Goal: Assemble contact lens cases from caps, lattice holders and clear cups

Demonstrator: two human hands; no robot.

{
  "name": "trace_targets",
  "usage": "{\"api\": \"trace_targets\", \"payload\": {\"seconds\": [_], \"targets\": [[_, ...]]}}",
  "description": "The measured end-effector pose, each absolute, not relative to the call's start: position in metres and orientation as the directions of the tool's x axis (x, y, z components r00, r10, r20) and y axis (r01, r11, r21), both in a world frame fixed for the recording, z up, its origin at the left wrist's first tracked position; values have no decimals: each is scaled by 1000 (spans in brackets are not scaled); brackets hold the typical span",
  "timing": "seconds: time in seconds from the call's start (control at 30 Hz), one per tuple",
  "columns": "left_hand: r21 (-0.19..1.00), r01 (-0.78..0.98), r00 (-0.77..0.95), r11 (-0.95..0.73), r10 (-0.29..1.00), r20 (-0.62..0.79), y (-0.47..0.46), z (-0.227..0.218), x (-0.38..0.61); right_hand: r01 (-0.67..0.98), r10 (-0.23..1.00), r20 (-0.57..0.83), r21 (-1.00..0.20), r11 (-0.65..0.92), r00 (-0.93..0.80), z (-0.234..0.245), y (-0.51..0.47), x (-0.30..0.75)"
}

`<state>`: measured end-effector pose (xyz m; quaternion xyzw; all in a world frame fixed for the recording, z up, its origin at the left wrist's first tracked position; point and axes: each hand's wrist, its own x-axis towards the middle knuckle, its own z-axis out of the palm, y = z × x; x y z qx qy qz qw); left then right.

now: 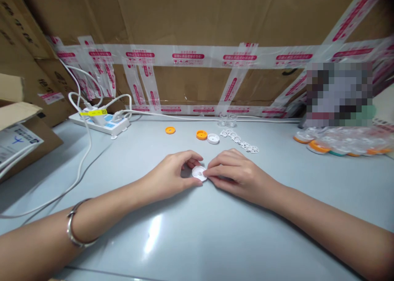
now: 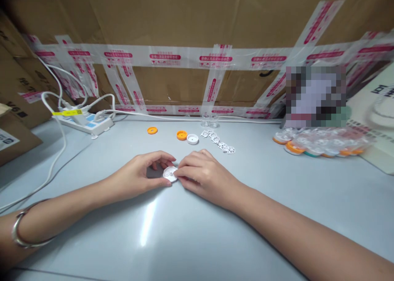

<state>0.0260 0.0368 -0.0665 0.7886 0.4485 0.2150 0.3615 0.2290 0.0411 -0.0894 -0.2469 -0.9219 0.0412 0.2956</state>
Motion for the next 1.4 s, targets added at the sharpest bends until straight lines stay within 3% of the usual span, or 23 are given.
{"api": "trace_targets", "payload": {"seconds": [0.33, 0.83, 1.13, 1.4], "targets": [[761, 554, 499, -339, 866, 22, 37, -68, 27, 429, 520, 535, -295, 853, -666, -86, 40, 228], [773, 536, 510, -340, 860, 24, 36, -68, 25, 461, 493, 481, -193, 866, -725, -85, 36, 227], [738, 552, 512, -388, 856, 67, 33, -63, 22, 420, 556, 604, -368, 830, -570, -85, 40, 228], [661, 664, 362, -351, 924, 127, 74, -49, 22, 475, 680, 540, -487, 733, -496, -83, 44, 231]]}}
